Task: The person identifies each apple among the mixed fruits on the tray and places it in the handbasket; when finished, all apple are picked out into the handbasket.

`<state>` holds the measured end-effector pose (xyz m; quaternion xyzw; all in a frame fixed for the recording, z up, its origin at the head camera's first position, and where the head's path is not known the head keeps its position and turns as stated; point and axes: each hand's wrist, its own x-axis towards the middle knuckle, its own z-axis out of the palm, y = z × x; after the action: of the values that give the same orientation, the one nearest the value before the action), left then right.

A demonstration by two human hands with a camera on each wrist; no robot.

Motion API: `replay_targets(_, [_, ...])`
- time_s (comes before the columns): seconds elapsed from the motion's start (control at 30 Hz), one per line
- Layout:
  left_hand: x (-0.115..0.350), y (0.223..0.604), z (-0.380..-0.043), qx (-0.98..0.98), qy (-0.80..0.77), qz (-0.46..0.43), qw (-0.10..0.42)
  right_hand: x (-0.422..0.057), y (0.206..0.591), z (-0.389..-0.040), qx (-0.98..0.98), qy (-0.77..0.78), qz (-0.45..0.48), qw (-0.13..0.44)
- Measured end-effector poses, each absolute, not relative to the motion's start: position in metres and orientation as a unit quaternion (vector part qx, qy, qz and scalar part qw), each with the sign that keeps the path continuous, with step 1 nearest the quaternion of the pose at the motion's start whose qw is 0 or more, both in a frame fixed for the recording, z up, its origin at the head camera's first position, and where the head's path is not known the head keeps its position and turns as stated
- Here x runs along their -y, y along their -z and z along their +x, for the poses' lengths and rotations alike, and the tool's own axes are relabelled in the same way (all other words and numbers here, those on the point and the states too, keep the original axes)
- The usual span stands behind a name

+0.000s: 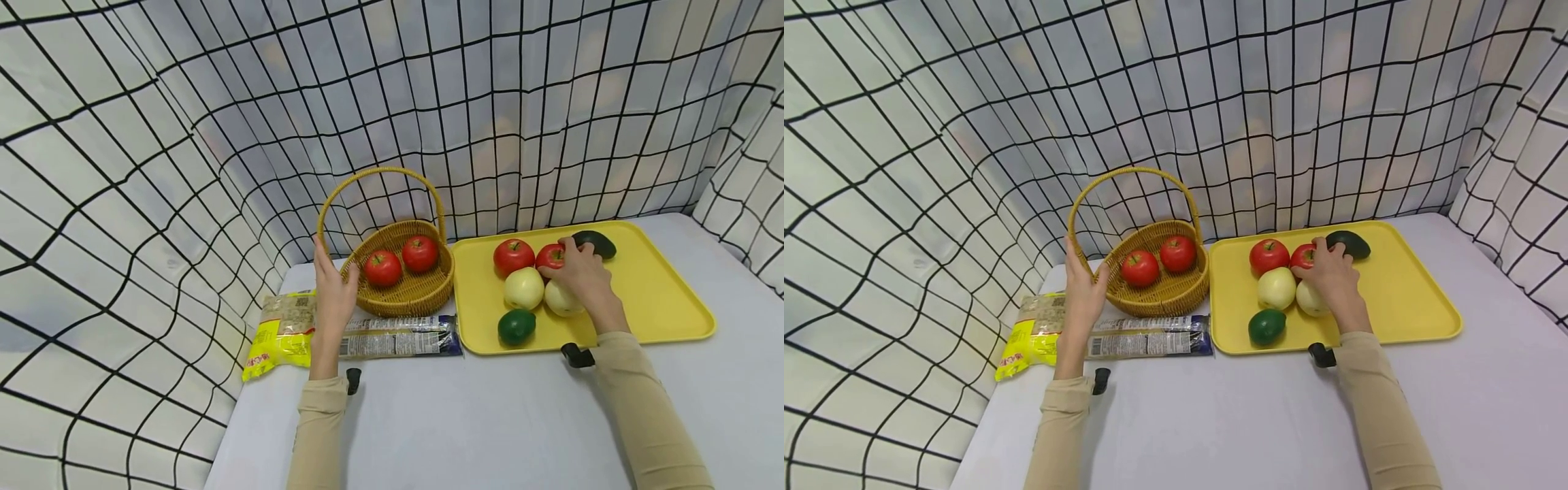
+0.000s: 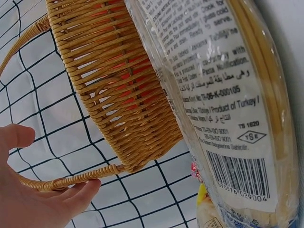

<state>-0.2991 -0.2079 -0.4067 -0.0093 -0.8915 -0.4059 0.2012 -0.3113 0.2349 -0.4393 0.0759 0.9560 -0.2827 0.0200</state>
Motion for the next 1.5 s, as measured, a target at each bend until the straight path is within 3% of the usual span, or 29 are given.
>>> replay_targets(0.83, [0.209,0.407,-0.298,0.891,0.406,-0.010,0.203,-0.243,0.431,-0.306,-0.952,0.288,0.070,-0.075])
replay_targets(1.5, [0.209,0.406,-0.298,0.890,0.408,-0.010,0.203,-0.228,0.398,-0.293,-0.933,0.321,0.035,-0.162])
